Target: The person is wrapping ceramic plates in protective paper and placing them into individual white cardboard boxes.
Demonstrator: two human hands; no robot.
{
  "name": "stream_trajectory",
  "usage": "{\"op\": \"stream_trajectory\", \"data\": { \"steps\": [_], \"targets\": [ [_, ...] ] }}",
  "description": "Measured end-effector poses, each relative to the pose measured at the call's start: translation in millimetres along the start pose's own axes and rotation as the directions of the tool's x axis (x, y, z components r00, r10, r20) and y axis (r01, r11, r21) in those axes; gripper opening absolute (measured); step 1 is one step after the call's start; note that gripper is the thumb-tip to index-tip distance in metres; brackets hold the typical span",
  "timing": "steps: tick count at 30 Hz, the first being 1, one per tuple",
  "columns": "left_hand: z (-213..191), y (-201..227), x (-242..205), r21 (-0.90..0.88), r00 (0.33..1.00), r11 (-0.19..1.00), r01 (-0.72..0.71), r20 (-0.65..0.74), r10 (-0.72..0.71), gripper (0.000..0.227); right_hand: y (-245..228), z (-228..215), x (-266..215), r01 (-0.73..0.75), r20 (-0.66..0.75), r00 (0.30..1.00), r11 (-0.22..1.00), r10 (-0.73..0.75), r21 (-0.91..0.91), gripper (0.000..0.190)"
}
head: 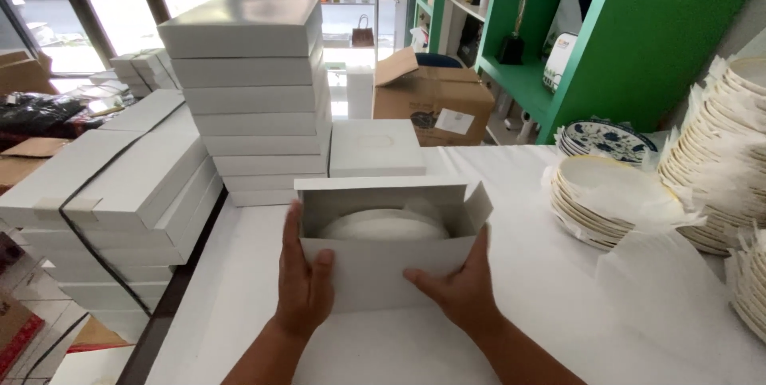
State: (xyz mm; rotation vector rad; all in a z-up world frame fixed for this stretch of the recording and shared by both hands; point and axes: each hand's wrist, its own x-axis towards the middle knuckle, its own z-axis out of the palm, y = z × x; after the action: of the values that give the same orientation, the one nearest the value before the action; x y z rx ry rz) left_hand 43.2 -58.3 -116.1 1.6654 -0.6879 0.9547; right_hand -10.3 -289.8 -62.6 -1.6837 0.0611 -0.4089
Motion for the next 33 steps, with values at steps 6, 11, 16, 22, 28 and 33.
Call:
{"op": "stream_trajectory", "data": {
  "steps": [6,11,16,22,28,33],
  "targets": [
    [-1,19,12,-0.032,0.99,0.993,-0.114,-0.087,0.111,0.035,15,-17,12,0.736,0.099,0.664,0.624,-0.741,-0.261,0.093],
    [-10,61,37,-0.165,0.985,0.983,-0.081,-0.163,0.053,0.038,8,-21,13,0.768,0.058,0.628,0.606,-0.776,-0.21,0.051],
    [-11,77,45,-0.363,0.978,0.928,-0.084,-0.211,0.006,0.037,25,-23,12,0.785,-0.018,0.618,0.618,-0.786,-0.038,0.031],
    [-15,89,51,-0.148,0.973,0.969,-0.196,-0.154,0.173,0.03,-14,-23,2,0.844,0.005,0.529,0.525,-0.849,-0.106,0.048],
    [-12,77,44,-0.132,0.976,0.969,-0.209,-0.098,0.197,0.01,-18,-24,2,0.851,0.027,0.525,0.525,-0.851,-0.022,0.019],
    [-13,74,46,-0.234,0.966,0.937,-0.259,-0.082,0.246,0.016,-18,-23,1,0.83,-0.004,0.558,0.558,-0.83,0.015,0.017]
  ]
}}
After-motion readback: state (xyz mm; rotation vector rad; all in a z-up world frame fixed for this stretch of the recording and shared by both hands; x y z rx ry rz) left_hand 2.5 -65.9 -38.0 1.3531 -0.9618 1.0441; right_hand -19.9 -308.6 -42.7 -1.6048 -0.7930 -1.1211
